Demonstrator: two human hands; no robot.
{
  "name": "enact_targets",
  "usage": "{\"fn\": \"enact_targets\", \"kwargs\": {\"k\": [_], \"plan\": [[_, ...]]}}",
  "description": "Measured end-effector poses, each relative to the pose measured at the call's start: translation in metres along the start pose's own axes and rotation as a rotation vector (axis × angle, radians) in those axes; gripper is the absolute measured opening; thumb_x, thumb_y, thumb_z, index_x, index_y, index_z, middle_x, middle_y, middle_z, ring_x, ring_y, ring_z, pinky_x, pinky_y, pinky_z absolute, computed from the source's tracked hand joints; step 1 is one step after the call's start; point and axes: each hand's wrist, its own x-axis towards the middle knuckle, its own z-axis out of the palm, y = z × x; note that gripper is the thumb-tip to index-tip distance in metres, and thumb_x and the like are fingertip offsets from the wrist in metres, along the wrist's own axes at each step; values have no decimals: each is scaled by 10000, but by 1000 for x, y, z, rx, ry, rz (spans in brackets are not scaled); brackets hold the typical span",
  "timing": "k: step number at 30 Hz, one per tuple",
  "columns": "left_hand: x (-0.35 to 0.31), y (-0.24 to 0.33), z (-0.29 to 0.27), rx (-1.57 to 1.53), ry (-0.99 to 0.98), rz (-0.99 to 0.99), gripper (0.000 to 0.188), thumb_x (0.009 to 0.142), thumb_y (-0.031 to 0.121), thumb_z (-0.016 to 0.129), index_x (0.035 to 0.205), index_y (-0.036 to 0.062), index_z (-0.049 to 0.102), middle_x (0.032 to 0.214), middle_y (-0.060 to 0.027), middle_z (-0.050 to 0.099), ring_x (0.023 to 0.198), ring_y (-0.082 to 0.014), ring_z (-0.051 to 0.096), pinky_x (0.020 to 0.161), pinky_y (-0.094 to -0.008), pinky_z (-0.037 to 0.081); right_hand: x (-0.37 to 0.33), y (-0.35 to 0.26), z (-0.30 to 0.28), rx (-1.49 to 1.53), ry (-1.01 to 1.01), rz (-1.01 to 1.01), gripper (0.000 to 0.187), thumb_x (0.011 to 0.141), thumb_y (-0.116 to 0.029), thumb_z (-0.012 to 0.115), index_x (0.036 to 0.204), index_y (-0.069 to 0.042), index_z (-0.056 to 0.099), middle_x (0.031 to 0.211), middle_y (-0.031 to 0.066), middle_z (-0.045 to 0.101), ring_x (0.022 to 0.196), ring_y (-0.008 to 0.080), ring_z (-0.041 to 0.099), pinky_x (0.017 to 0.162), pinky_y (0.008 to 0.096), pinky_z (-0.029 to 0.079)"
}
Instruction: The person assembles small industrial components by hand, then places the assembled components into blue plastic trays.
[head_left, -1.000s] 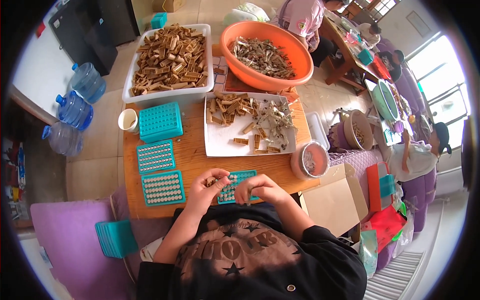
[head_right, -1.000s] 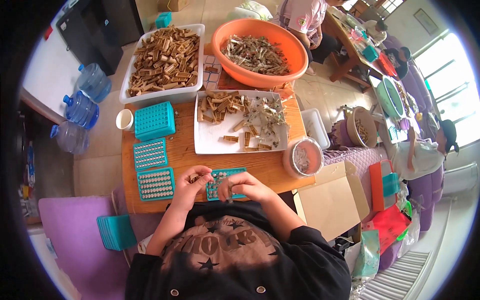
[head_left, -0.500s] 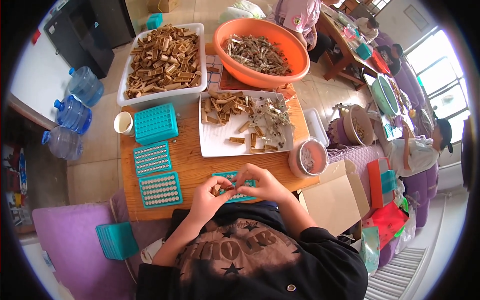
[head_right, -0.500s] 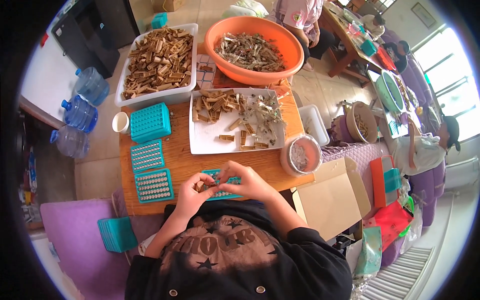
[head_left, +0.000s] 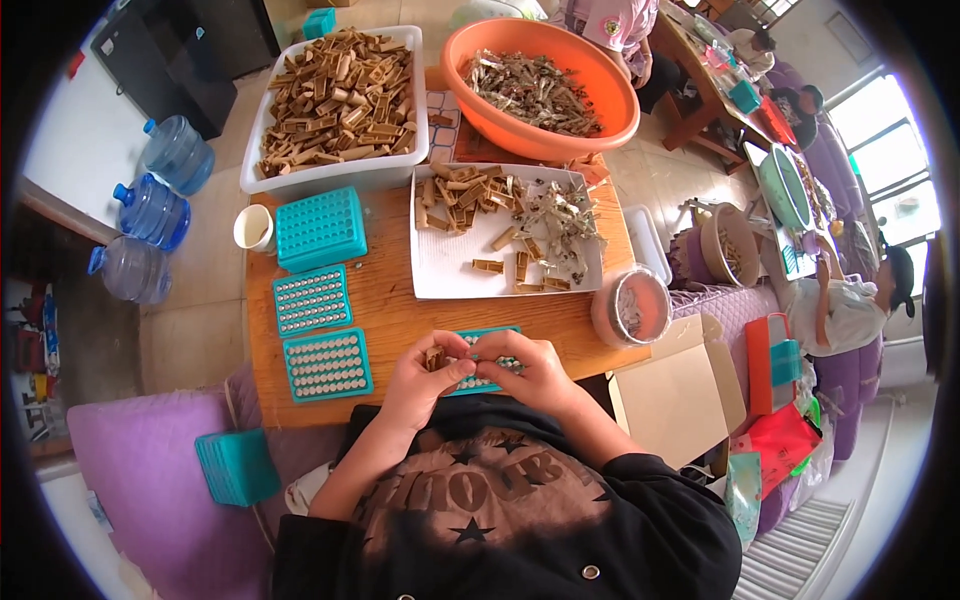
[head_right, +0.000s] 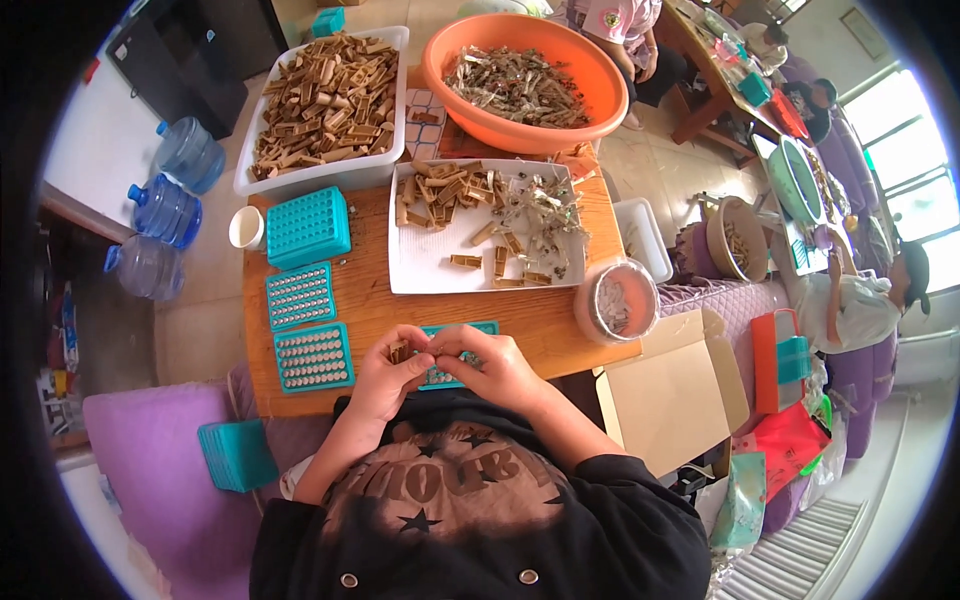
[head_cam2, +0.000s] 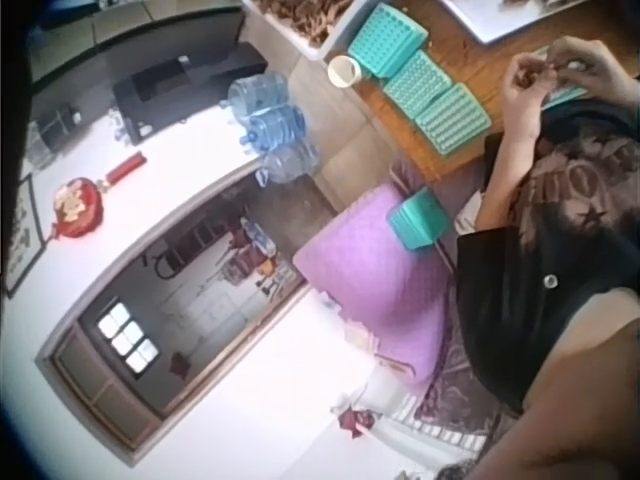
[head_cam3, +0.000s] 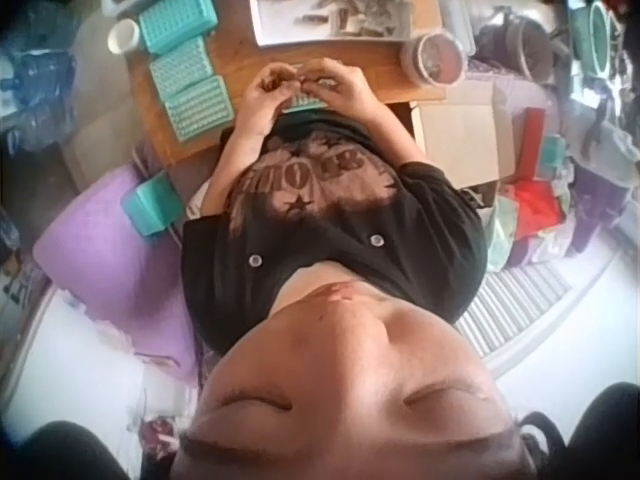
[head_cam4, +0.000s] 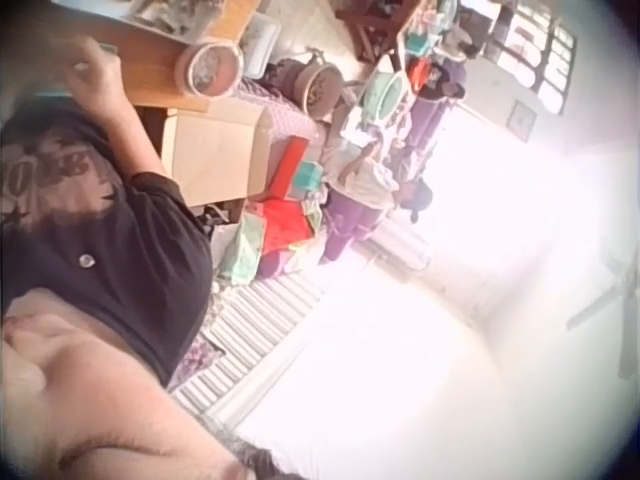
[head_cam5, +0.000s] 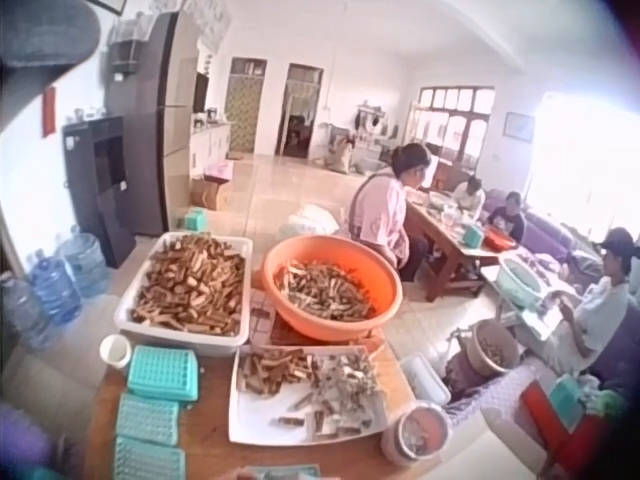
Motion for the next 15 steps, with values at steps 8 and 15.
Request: {"fn": "enact_targets", "kwargs": {"k": [8,15], "plan": [[0,-1,-7,-143,-97,105,171,879,147,553,1028,77,505,908,6,507,588,-49,422,479,-198,320,-2,3,4,48,63,88,137,836,29,596,958,14,535,858,100,643,795,157,647,683,277,515],[2,-11,-12,-68,23,308,281,948,112,368,1204,24,443,1038,-52,508,790,-89,456,709,-244,398,2,15,20,694,119,397,84,885,-31,566,942,-14,507,872,47,617,835,105,589,749,242,470]]}}
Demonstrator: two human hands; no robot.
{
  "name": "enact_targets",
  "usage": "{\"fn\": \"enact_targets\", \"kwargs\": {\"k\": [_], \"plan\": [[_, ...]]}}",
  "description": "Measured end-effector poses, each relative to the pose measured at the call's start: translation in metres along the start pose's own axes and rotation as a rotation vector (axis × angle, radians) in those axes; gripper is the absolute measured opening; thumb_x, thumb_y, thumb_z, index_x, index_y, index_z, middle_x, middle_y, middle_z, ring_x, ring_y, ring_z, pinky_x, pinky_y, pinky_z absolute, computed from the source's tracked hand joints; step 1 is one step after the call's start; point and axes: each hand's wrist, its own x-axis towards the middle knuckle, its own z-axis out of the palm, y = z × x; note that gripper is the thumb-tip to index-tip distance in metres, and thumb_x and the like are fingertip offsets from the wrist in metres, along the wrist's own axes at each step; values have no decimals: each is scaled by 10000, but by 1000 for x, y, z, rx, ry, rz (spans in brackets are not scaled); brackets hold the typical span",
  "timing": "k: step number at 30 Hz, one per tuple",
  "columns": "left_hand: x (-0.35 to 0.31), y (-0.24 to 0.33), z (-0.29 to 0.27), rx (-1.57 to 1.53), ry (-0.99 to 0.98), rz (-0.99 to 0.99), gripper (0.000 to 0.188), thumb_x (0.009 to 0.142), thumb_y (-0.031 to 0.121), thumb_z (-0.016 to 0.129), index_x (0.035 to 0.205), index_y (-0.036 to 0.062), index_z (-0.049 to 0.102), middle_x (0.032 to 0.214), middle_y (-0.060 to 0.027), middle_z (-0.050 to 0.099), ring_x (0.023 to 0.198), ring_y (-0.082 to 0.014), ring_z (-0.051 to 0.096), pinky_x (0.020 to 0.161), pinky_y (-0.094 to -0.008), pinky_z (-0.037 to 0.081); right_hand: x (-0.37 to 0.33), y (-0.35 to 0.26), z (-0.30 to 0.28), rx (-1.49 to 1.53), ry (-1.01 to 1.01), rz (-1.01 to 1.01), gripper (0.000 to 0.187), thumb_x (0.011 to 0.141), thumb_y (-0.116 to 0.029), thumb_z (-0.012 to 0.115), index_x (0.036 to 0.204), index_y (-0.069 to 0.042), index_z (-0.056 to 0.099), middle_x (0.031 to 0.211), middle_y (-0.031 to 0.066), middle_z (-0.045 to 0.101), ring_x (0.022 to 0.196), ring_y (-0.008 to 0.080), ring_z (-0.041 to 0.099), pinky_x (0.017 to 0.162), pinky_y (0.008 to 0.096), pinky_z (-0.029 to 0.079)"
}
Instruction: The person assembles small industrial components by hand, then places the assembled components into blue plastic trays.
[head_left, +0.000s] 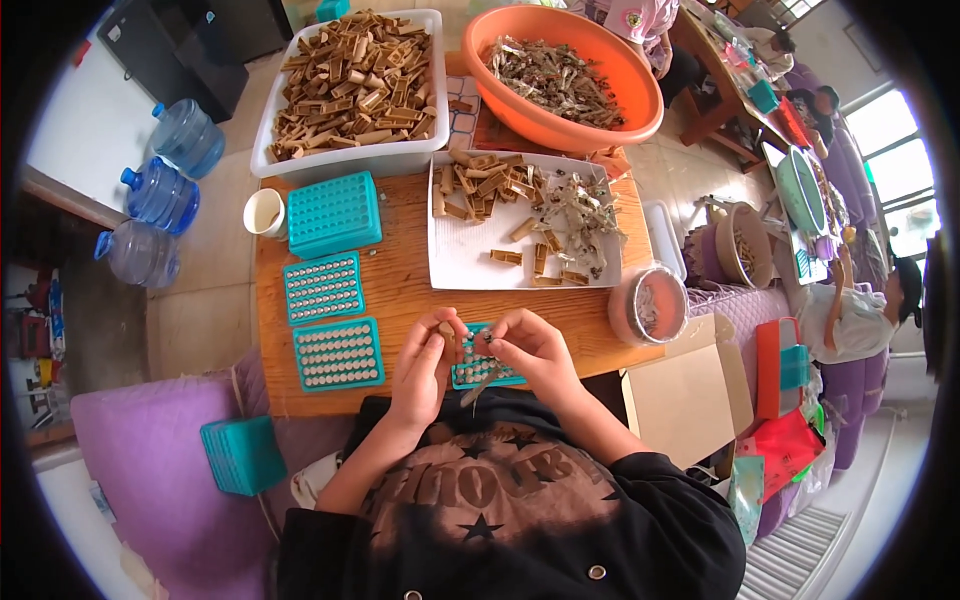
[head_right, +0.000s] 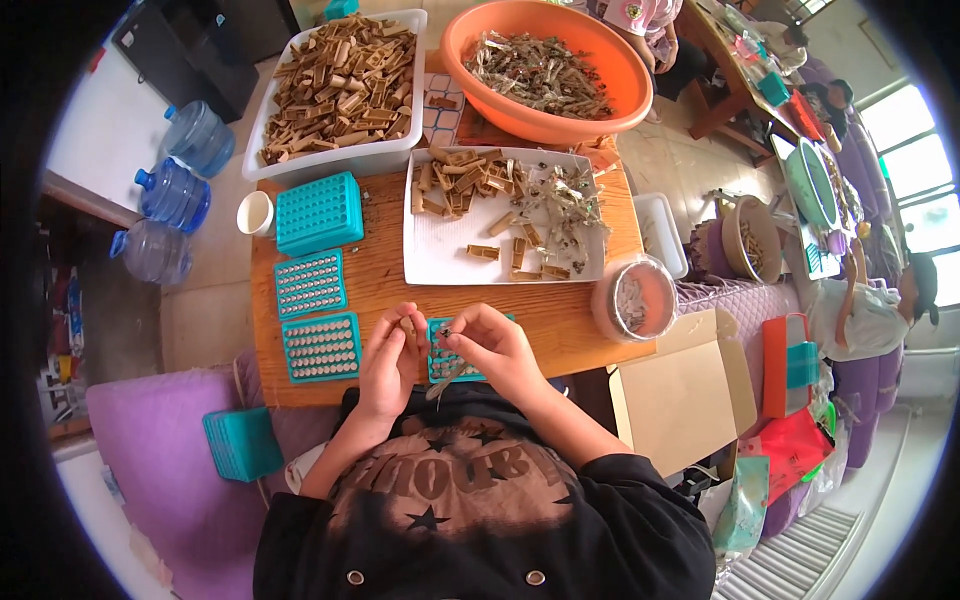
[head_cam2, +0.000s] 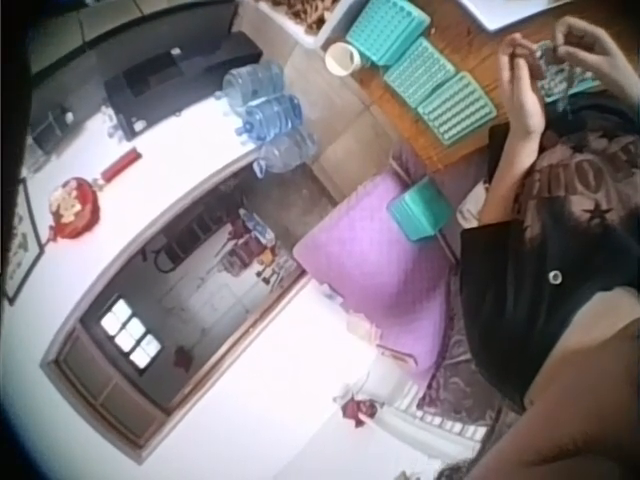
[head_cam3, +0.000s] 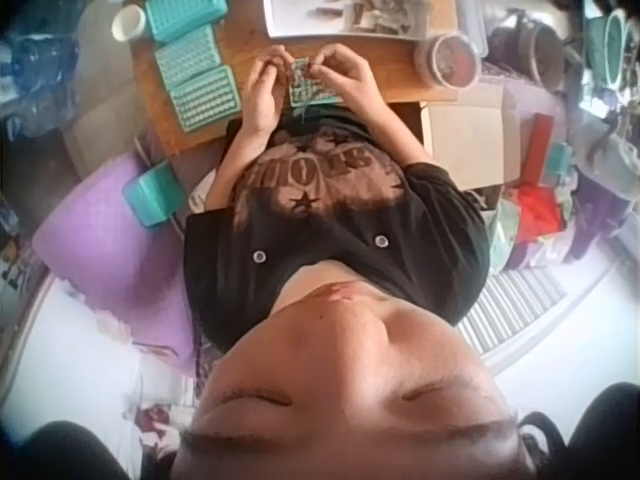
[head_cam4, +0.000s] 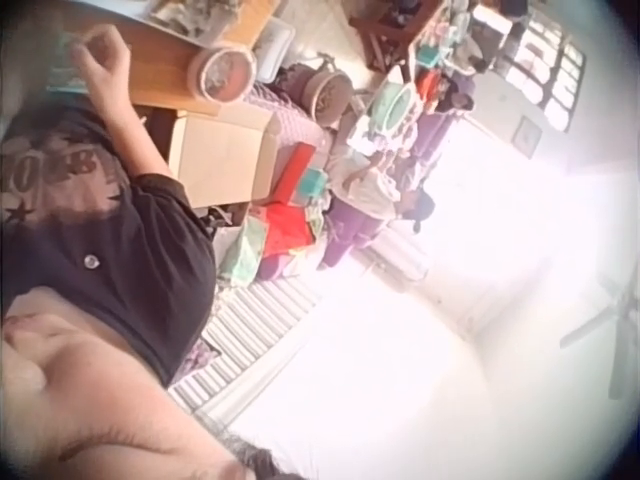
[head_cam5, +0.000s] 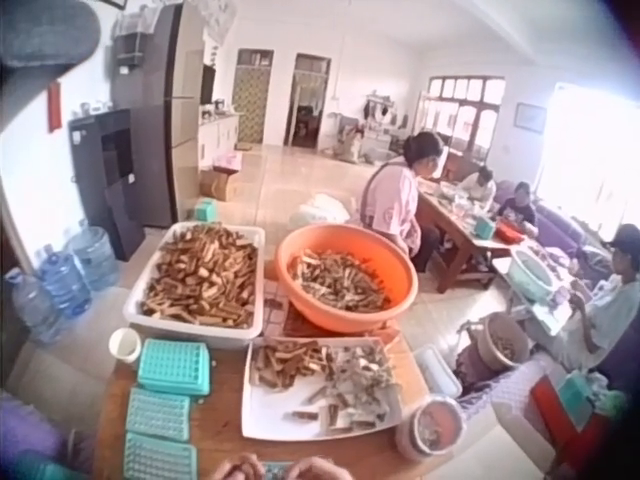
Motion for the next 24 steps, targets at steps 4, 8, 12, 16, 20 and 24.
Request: {"fn": "enact_targets", "kwargs": {"k": [4,8,12,16,20,24], "plan": [[-2,2,5,202,7,26,308,969,89,408,1266,10,430,1116,-55,510,996,-105,498,867,-264,421,6,4,14,18,35,18,79,878,-56,593,922,-17,540,864,19,599,807,86,570,725,218,453],[-3,2,-2,310,-85,22,389,943,51,470,1321,13,393,1221,-96,502,1100,-143,502,950,-284,412,8,7,17,48,56,2,72,873,-53,598,913,-17,550,857,14,597,792,78,559,710,211,445],[-4,6,-1,281,-57,26,415,939,36,466,1342,10,367,1278,-118,485,1112,-156,508,979,-304,401,9,4,12,46,44,21,73,871,-51,597,906,-8,550,849,18,598,795,84,563,720,217,453],[-5,5,-2,400,-87,98,420,940,-1,433,1351,3,347,1341,-141,442,1189,-190,470,1020,-317,361,9,0,9,20,-13,73,76,871,-53,599,897,7,560,854,28,600,800,93,570,738,236,468],[-5,5,-1,460,-181,145,427,931,-44,411,1350,-7,338,1378,-156,405,1252,-215,423,1049,-322,323,7,1,12,-48,-34,65,72,864,-35,603,896,20,569,876,31,600,821,92,573,748,237,473],[-5,11,1,493,-209,136,437,923,-54,417,1350,-10,335,1382,-156,402,1249,-215,427,1043,-320,331,6,-2,11,-86,-29,71,73,856,-19,606,902,24,569,894,28,598,836,81,564,748,228,468]]}}
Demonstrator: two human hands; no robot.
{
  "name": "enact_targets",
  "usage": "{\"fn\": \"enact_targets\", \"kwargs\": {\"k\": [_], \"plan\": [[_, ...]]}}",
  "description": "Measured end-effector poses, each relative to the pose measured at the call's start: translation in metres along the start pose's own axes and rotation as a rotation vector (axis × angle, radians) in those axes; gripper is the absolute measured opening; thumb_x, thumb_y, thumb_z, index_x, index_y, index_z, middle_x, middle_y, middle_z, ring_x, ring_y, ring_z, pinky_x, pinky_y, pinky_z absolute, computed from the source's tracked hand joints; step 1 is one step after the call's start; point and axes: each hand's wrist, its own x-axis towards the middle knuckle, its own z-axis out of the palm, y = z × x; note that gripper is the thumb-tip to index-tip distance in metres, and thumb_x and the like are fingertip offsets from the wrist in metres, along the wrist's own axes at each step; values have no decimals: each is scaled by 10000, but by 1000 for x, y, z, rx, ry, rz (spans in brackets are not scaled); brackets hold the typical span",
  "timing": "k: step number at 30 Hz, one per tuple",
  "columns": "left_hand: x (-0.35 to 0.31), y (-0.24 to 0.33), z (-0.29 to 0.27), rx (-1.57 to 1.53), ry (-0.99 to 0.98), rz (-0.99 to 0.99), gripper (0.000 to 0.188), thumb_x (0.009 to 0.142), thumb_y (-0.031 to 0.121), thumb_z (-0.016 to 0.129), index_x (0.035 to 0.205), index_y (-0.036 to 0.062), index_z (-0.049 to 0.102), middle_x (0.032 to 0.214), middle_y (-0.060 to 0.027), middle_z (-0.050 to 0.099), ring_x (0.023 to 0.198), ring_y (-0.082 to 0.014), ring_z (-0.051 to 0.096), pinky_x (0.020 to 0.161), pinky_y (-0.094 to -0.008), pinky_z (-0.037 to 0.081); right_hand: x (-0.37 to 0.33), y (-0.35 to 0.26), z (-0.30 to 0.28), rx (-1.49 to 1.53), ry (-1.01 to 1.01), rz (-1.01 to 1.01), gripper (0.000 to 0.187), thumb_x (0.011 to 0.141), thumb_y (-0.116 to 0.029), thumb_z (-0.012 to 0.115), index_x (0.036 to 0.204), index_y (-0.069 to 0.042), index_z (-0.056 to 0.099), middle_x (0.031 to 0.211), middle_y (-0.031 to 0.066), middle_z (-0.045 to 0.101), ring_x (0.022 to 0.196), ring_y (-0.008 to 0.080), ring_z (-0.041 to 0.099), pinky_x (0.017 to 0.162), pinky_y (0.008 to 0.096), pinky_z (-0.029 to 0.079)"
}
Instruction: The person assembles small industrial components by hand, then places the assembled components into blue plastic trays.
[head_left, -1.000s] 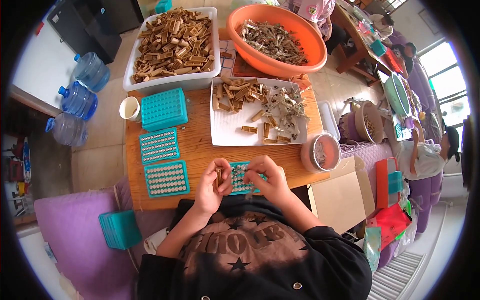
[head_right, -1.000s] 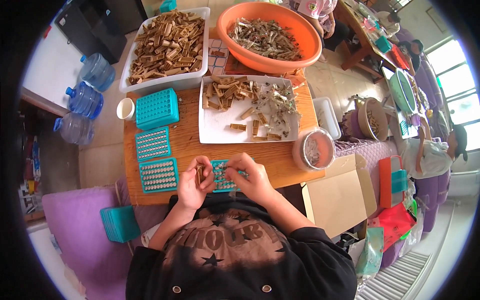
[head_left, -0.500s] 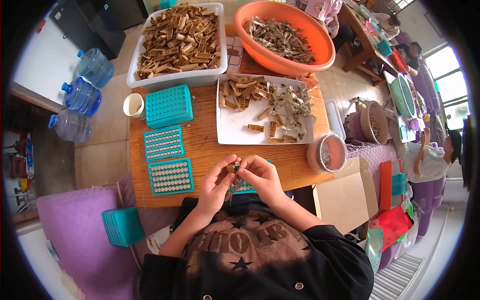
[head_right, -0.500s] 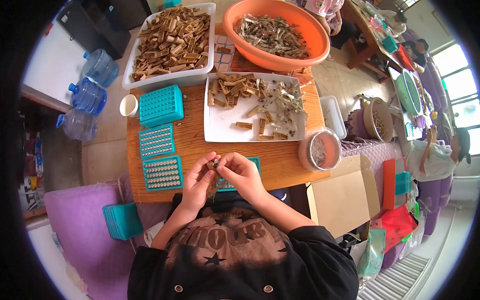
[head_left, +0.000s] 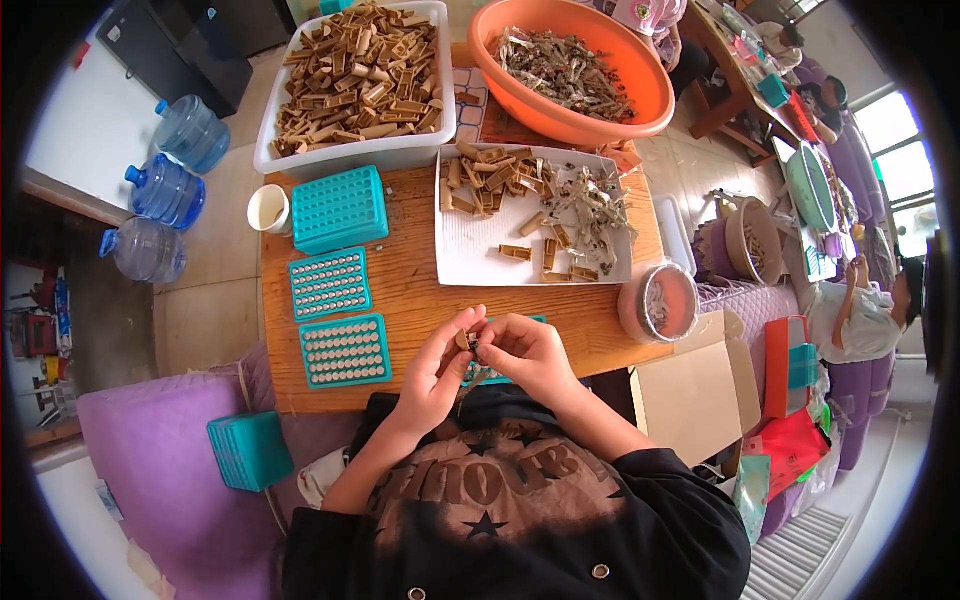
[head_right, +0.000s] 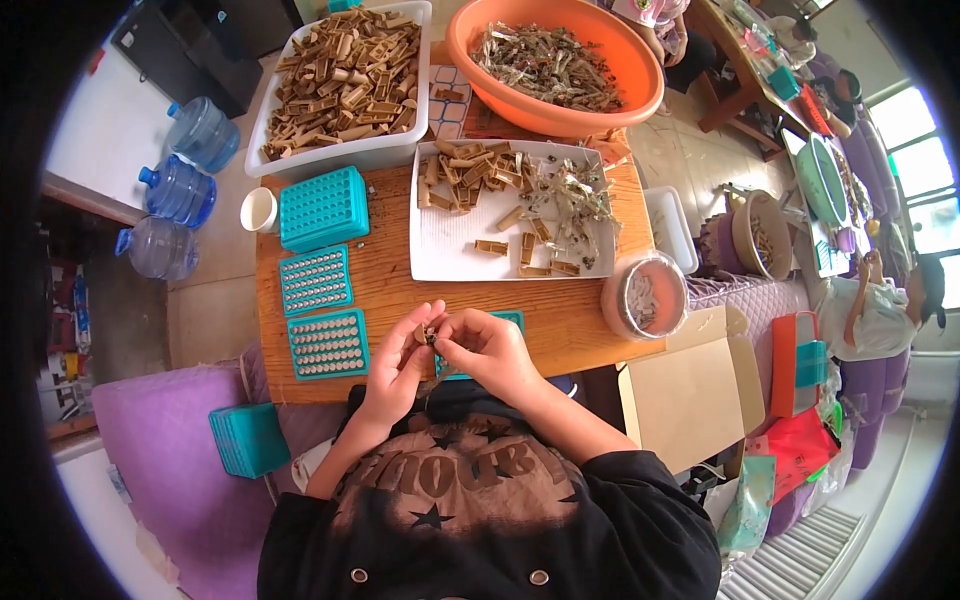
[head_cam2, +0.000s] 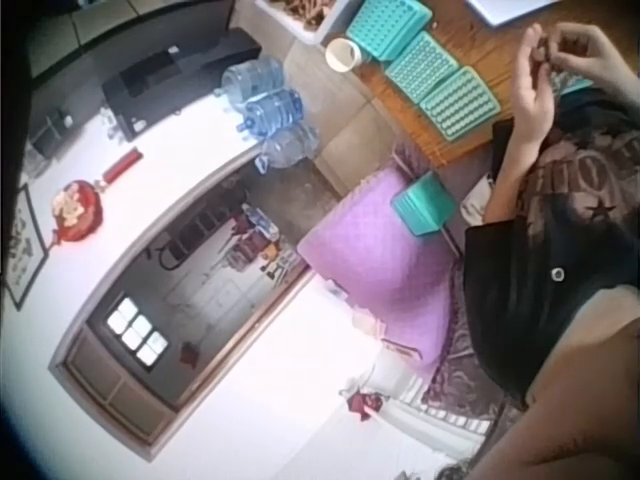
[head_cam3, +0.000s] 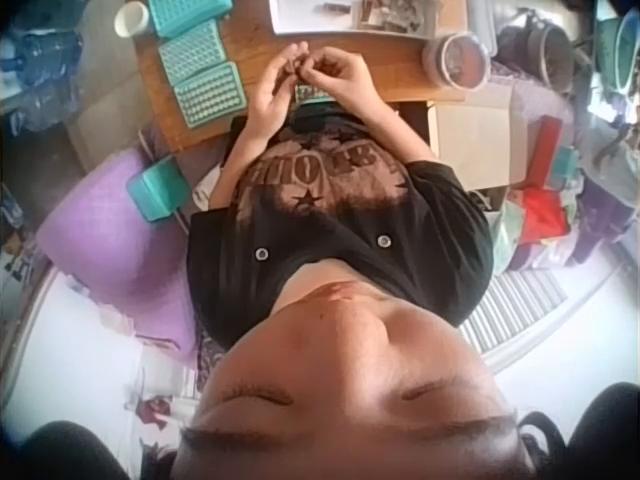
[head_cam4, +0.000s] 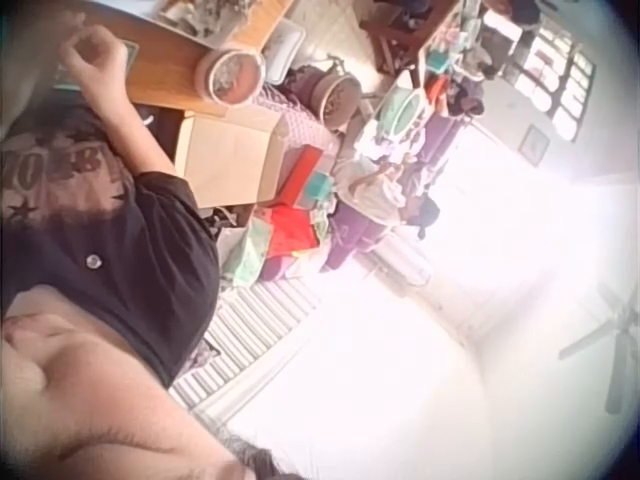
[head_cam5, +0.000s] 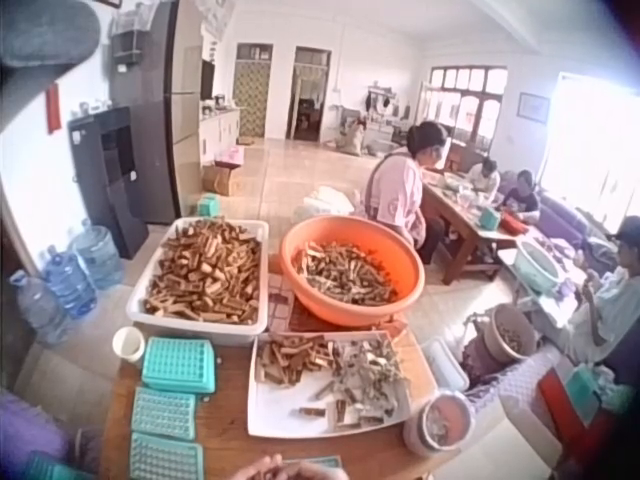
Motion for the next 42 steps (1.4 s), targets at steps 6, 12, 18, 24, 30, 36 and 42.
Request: {"fn": "enact_targets", "kwargs": {"k": [6,12,18,24,30,36,42], "plan": [[-2,10,-1,81,-51,-19,442,913,-68,421,1347,-6,361,1388,-136,404,1239,-203,441,1010,-298,362,3,-18,-11,-242,-121,47,113,825,-34,646,888,26,574,858,15,602,788,63,555,694,214,461],[-2,21,4,86,-108,-48,424,918,-44,429,1338,4,394,1376,-120,436,1287,-210,389,1043,-306,317,5,-16,-13,62,-263,24,197,762,-31,721,897,3,581,874,7,600,785,64,547,715,221,459],[-1,20,8,-28,-126,-41,378,939,65,458,1314,23,441,1325,-112,497,1382,-216,211,1130,-383,53,1,-4,-11,257,-311,-60,304,783,-71,718,1024,-17,541,967,27,592,920,115,578,829,273,479],[8,26,0,455,-186,181,386,888,68,556,1265,11,496,1287,-110,530,1328,-199,334,1127,-441,2,-3,7,-9,426,-314,-57,209,826,-68,667,978,-27,530,885,34,595,798,115,592,742,258,500],[0,7,2,-415,90,-119,340,860,4,597,1192,-6,523,1117,-118,611,1014,-175,596,824,-268,506,-3,-1,-6,475,-282,202,194,871,-96,620,981,-66,464,774,48,581,595,91,555,488,191,426],[4,5,8,-412,331,-193,326,889,18,552,1209,-9,495,1108,-143,609,1014,-213,600,871,-329,509,-12,-11,6,-222,59,-104,199,866,1,586,979,-37,425,740,26,582,595,51,527,487,187,398],[6,3,9,-568,417,-253,288,905,36,527,1192,25,511,1139,-140,591,1022,-232,598,859,-350,530,-8,0,9,-496,119,-307,120,847,17,593,901,-3,487,717,52,571,615,67,546,532,229,451]]}}
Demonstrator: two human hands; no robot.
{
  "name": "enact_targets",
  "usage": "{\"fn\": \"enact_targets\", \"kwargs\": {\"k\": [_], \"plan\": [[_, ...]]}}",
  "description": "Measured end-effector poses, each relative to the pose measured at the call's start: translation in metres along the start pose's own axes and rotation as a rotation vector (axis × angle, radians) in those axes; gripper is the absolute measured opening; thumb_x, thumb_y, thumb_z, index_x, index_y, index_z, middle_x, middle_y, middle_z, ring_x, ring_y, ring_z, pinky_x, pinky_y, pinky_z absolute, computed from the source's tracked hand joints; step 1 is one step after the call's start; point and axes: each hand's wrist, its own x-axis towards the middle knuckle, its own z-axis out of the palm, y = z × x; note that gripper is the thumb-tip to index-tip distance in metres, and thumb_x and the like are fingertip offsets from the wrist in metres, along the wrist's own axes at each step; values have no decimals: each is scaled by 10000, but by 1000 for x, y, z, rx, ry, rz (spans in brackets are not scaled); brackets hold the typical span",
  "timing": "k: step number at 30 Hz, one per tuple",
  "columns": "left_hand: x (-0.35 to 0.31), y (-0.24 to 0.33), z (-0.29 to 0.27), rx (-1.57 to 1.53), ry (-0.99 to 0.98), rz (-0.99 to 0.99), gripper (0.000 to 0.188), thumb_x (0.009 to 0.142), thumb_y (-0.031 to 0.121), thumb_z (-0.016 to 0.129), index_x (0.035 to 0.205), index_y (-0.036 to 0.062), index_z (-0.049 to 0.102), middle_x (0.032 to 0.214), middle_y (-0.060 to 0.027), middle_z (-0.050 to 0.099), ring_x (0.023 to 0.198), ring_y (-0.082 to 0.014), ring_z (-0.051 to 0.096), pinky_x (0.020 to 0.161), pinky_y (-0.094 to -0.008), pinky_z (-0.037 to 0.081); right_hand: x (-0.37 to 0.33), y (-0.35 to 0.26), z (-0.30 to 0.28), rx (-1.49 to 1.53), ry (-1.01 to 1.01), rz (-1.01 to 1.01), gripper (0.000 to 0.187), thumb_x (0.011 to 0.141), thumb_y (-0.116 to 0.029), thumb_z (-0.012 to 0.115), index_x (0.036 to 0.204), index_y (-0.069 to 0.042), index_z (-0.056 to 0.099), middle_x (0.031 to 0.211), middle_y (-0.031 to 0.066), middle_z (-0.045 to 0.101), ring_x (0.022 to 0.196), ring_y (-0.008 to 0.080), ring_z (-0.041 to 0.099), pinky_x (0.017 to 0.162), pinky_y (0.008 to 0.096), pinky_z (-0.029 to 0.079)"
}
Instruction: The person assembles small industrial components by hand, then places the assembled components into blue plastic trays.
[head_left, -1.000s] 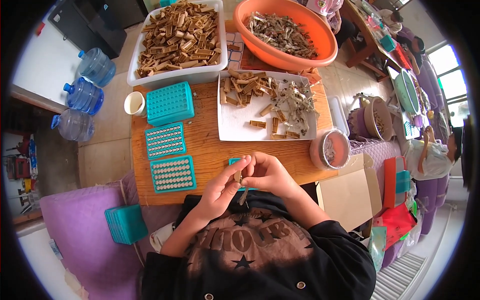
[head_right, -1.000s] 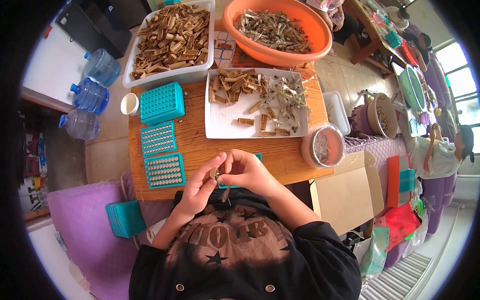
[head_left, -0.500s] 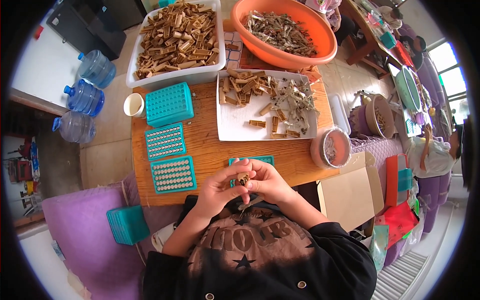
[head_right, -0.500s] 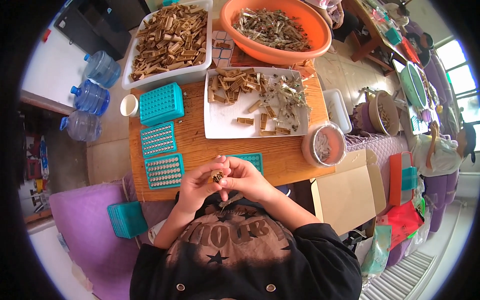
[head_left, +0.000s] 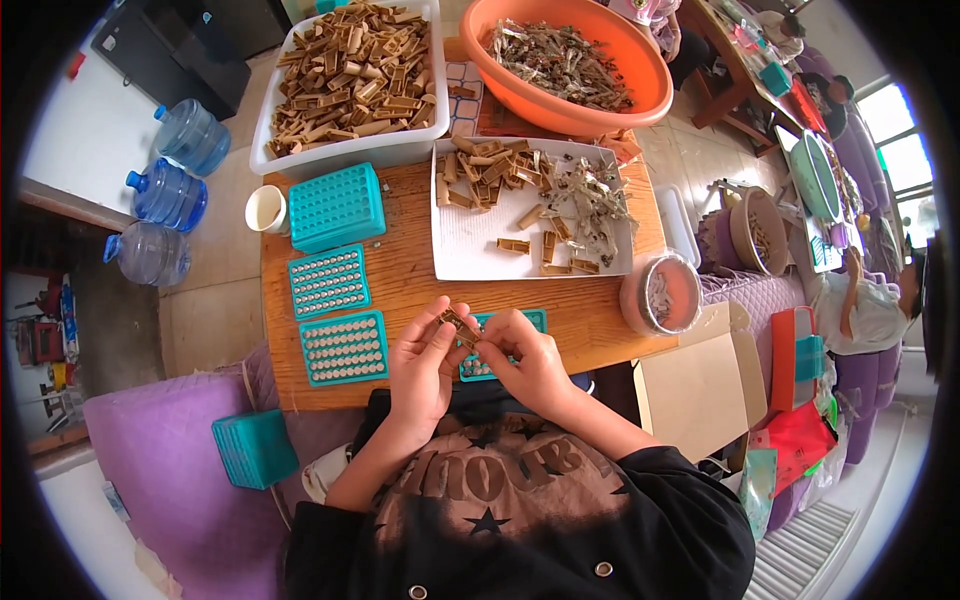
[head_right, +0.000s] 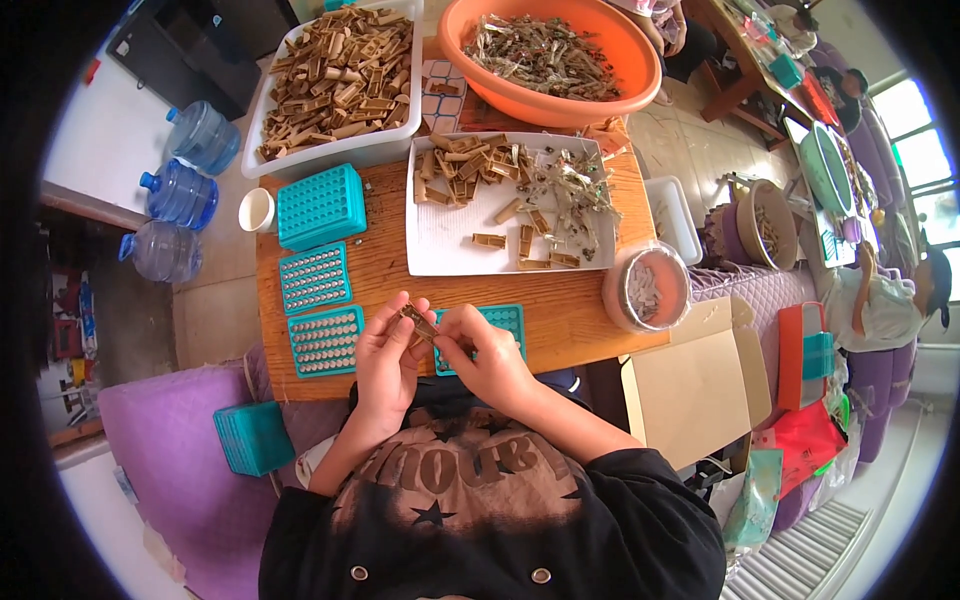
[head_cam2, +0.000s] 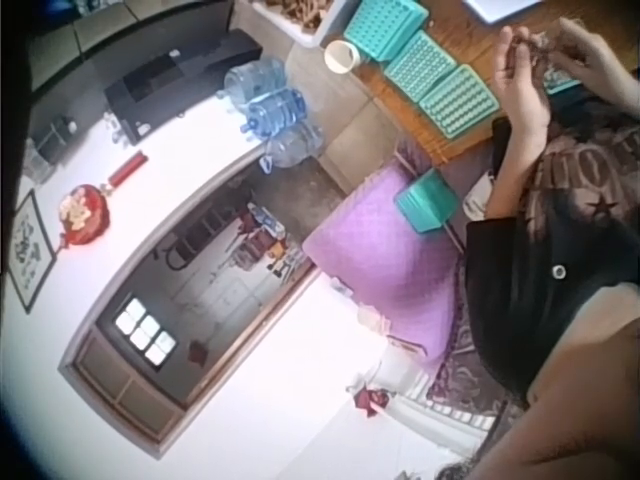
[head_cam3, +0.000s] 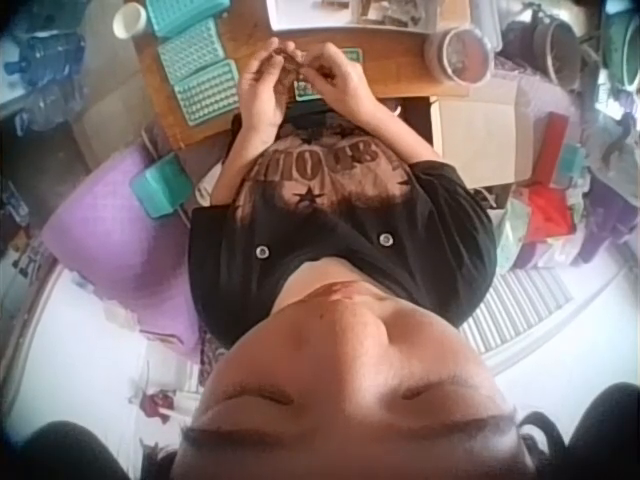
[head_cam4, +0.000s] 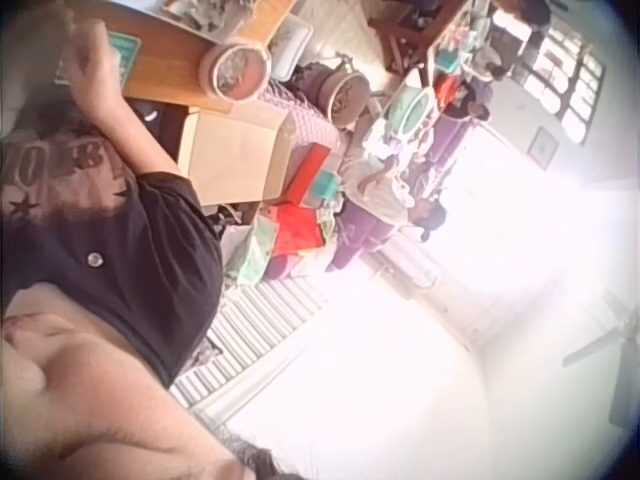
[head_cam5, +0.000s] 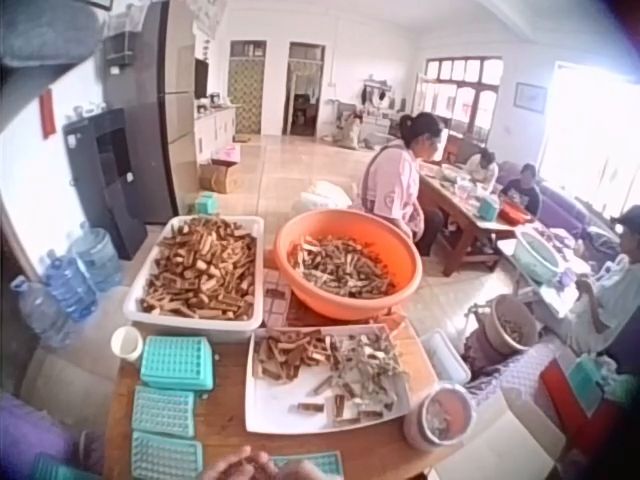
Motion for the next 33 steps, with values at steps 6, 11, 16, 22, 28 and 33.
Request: {"fn": "enact_targets", "kwargs": {"k": [6,11,16,22,28,33], "plan": [[7,-9,-12,-221,8,-85,244,889,-20,508,1120,49,543,1149,-132,570,1024,-231,586,854,-344,529,0,13,6,53,-48,93,137,854,44,565,937,-7,469,779,21,549,655,40,528,524,189,421],[8,-15,-22,-123,-36,-60,293,830,-101,498,1076,54,538,1158,-127,557,1025,-223,585,858,-334,522,-1,16,9,154,-84,114,122,848,40,568,912,-8,476,747,25,528,632,53,520,529,211,424],[10,-17,-27,-67,-46,-36,285,778,-149,518,972,59,516,1124,-132,568,944,-198,614,817,-299,527,-1,12,9,156,-104,138,136,847,40,570,942,-7,485,767,24,531,648,50,526,533,212,427],[12,-15,-31,60,-32,-87,255,788,-145,533,944,54,505,1136,-140,578,917,-172,618,797,-287,527,-4,14,9,-7,-119,72,287,844,2,584,1119,-33,510,725,71,568,600,116,564,555,244,465],[6,-3,-10,143,-31,-108,267,896,-18,501,1160,22,506,1200,-117,559,1030,-160,575,824,-265,515,-3,32,7,-243,-78,-118,380,837,-35,599,1206,-76,521,801,141,635,680,221,642,613,306,513],[7,-6,-19,159,-45,-133,331,929,47,494,1258,30,468,1208,-108,557,1092,-155,545,852,-262,504,-5,28,7,-126,-46,-87,343,824,-27,610,1159,-68,545,821,128,648,723,243,660,626,313,519]]}}
